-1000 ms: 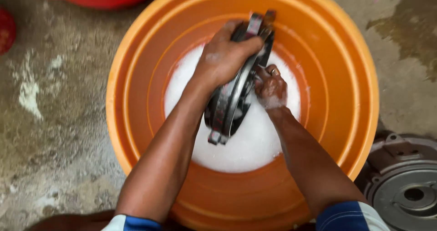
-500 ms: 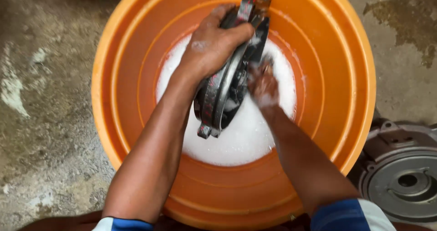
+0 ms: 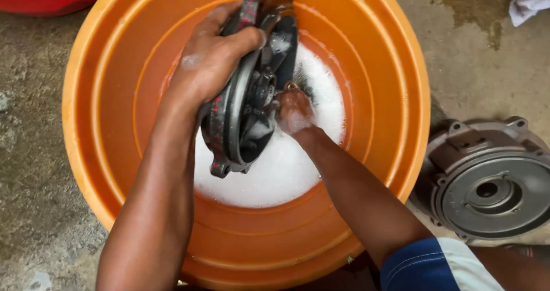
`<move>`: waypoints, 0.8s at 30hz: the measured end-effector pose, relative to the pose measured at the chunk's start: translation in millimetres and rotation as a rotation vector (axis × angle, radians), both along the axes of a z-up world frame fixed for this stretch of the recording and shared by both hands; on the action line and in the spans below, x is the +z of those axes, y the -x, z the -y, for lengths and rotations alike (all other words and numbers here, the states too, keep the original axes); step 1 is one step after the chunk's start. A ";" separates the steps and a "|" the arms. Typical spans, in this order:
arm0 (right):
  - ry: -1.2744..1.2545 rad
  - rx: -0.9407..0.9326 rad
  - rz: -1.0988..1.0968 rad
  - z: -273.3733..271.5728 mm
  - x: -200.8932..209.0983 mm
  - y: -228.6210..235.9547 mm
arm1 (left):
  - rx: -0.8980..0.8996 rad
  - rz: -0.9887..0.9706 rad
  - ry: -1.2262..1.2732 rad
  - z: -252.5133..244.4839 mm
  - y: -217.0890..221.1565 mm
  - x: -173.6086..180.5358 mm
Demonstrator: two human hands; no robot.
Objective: Washing a mechanical component in a basin of soapy water with a rag.
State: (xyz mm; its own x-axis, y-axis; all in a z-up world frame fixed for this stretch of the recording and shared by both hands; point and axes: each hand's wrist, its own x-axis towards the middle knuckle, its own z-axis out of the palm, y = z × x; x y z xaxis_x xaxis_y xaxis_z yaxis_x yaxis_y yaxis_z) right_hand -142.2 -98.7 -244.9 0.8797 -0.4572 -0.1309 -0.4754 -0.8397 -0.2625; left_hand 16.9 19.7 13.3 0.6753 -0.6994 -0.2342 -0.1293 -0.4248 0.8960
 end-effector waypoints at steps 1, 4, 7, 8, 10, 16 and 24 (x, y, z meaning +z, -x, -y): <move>-0.033 0.062 0.240 0.9 5.2 -0.1 | 0.003 -0.010 -0.015 0.0 -0.5 2.6; -0.161 -0.144 0.478 7.2 0.7 -9.8 | -0.016 -0.017 0.020 0.8 -6.0 -3.6; -0.558 -0.615 0.427 6.9 56.0 -25.1 | -0.020 -0.012 0.069 -2.9 -6.2 -11.4; -0.846 -0.818 0.385 9.5 88.5 -33.0 | -0.018 -0.001 0.082 -2.4 -6.8 -10.8; -0.939 -0.784 0.326 3.3 93.5 -35.7 | -0.028 0.024 0.075 -3.1 -6.0 -7.7; -0.742 -0.473 0.106 17.4 12.6 -15.4 | -0.043 0.000 0.099 2.6 -2.0 -9.5; -0.730 -0.503 0.384 23.9 -4.7 -26.7 | -0.032 0.069 0.089 -2.5 -6.9 -18.7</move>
State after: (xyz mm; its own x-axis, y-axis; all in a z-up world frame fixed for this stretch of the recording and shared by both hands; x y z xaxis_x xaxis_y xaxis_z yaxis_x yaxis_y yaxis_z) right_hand -115.5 -122.6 -249.6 0.6456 -0.7120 -0.2762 -0.5073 -0.1295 -0.8520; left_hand 23.9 22.2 -5.3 0.6644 -0.7370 -0.1238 -0.2043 -0.3385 0.9185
